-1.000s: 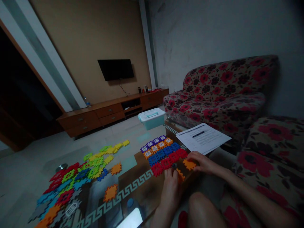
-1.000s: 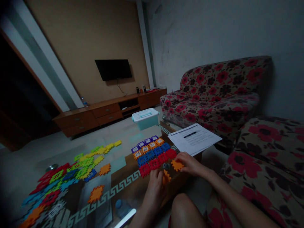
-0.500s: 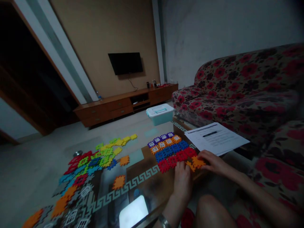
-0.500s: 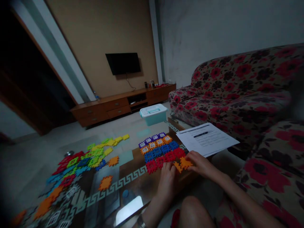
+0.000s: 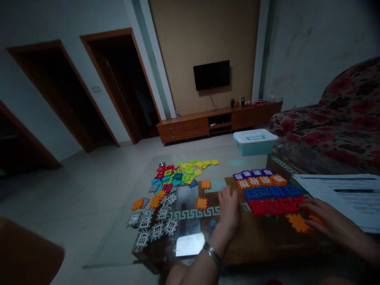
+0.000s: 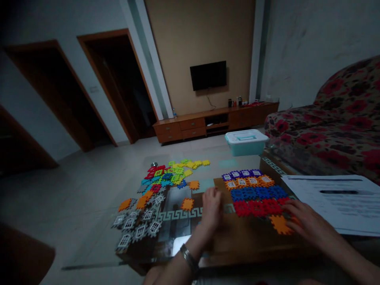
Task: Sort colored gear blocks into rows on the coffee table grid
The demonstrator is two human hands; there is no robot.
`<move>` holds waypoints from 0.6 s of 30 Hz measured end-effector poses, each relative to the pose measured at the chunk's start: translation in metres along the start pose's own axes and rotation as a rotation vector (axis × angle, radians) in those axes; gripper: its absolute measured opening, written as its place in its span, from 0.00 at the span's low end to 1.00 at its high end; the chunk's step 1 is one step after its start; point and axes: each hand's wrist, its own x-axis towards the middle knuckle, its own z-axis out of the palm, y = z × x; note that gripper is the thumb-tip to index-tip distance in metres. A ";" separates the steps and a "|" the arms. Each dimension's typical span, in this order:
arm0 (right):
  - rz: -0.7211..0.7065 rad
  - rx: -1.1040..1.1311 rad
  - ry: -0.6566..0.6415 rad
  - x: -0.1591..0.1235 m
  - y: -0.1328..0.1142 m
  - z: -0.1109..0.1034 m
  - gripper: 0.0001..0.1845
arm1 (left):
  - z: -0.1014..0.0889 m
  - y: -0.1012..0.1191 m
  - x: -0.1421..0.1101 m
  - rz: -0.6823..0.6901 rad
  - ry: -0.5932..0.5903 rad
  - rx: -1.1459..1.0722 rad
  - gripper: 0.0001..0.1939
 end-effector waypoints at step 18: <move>-0.257 -0.133 -0.547 0.159 -0.299 0.166 0.09 | -0.116 -0.251 -0.053 -0.824 0.099 0.278 0.18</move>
